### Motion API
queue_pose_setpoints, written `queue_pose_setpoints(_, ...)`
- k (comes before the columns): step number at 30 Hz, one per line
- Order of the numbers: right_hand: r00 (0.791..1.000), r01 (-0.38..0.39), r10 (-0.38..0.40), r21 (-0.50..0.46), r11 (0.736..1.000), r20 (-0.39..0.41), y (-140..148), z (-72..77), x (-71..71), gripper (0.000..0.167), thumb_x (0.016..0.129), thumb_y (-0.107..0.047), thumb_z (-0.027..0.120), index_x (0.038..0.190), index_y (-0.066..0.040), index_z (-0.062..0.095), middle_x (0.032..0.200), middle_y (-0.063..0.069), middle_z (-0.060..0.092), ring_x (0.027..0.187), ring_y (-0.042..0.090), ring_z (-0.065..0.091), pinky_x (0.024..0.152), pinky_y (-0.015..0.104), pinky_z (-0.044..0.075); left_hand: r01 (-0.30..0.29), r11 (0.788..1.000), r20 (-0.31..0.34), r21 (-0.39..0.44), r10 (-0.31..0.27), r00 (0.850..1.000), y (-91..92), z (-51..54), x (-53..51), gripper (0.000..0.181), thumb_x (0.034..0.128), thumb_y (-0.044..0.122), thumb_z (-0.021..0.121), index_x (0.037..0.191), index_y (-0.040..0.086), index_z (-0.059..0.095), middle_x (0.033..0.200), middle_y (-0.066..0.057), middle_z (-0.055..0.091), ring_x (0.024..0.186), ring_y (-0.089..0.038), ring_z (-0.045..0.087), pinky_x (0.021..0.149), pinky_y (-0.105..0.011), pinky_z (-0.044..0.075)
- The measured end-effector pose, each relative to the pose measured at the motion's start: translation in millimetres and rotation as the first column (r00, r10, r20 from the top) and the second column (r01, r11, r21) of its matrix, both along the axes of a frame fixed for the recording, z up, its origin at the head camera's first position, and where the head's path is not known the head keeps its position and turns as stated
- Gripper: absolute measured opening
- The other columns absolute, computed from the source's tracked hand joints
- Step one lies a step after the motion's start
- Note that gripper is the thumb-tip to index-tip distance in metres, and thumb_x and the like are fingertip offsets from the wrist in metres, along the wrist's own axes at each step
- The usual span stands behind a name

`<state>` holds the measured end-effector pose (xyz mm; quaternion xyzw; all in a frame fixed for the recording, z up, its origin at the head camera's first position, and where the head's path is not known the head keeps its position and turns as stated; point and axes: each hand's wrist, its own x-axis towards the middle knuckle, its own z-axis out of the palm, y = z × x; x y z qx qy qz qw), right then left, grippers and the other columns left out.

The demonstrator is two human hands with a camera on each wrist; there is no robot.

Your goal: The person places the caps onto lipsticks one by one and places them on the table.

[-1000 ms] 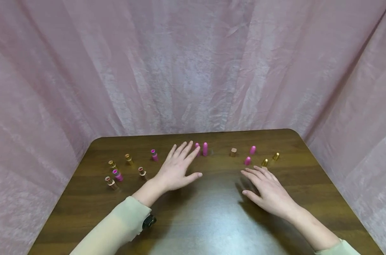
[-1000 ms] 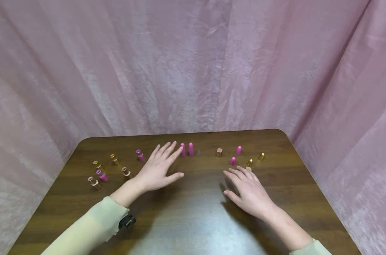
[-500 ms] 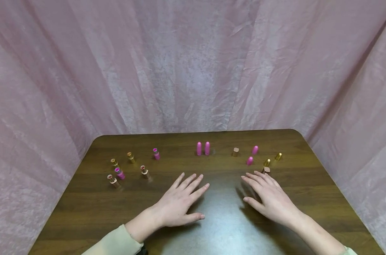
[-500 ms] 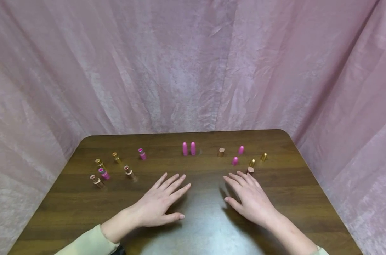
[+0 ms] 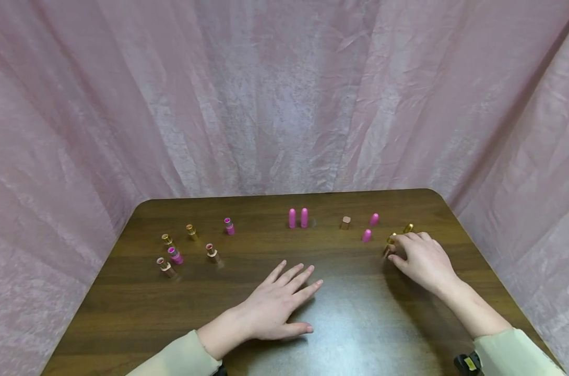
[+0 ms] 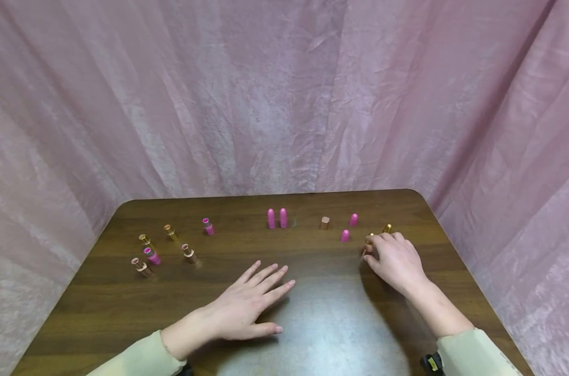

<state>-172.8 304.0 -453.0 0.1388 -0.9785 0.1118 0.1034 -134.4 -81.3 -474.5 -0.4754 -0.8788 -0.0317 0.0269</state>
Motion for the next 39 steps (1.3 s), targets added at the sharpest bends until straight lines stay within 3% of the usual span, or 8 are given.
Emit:
queue_pose_setpoints(11,0.997,0.035,-0.037,0.033,0.999,0.065,-2.0,-6.1,-15.2,0.030,0.086,-0.025,0.079,0.111,-0.008,0.074,0.102,0.007,0.075,0.096,0.038,0.062,0.078,0.055,0.051,0.034,0.993,-0.019,-0.110,-0.037,0.999,75.9,6.6,-18.1,0.087,0.0956,0.080,0.028,0.166,0.030,0.012,0.171,-0.003,0.008,0.157,-0.024,0.007,0.124,-0.053,0.004)
queue_pose_setpoints(17,0.993,0.048,-0.053,0.052,0.997,0.106,-8.7,-4.9,-22.5,0.017,0.085,-0.022,0.077,0.099,-0.013,0.074,0.081,-0.006,0.069,0.085,0.033,0.063,0.068,0.052,0.050,0.039,0.989,0.014,-0.141,-0.037,0.999,103.5,5.0,-18.3,0.088,0.0949,0.080,0.031,0.166,0.033,0.008,0.172,-0.001,0.005,0.157,-0.021,0.003,0.124,-0.050,0.001)
queue_pose_setpoints(28,0.992,0.049,-0.057,0.069,0.996,0.114,-11.3,-6.1,-26.9,0.011,0.081,-0.017,0.078,0.085,-0.016,0.068,0.068,-0.008,0.058,0.075,0.030,0.062,0.058,0.049,0.047,0.031,0.986,0.032,-0.163,-0.026,0.999,112.0,2.2,-16.5,0.088,0.0938,0.082,0.028,0.165,0.034,0.011,0.172,0.000,0.010,0.156,-0.022,0.010,0.125,-0.049,0.003)
queue_pose_setpoints(33,0.989,0.048,-0.058,0.072,0.996,0.133,-11.8,-8.0,-27.4,0.024,0.082,-0.017,0.078,0.072,-0.020,0.056,0.063,-0.006,0.050,0.065,0.022,0.051,0.053,0.042,0.040,0.038,0.986,0.049,-0.160,-0.030,0.998,111.3,1.6,-16.1,0.087,0.0939,0.082,0.027,0.165,0.034,0.014,0.171,0.000,0.013,0.156,-0.023,0.013,0.124,-0.049,0.004)
queue_pose_setpoints(39,0.993,0.043,-0.047,0.045,0.998,0.105,-13.8,-5.3,-22.1,0.027,0.082,-0.019,0.082,0.072,-0.021,0.057,0.065,-0.008,0.051,0.067,0.021,0.051,0.055,0.041,0.040,0.029,0.989,0.068,-0.148,-0.019,0.998,104.6,3.0,-16.2,0.087,0.0944,0.081,0.029,0.165,0.033,0.014,0.171,-0.001,0.014,0.156,-0.023,0.012,0.124,-0.050,0.003)
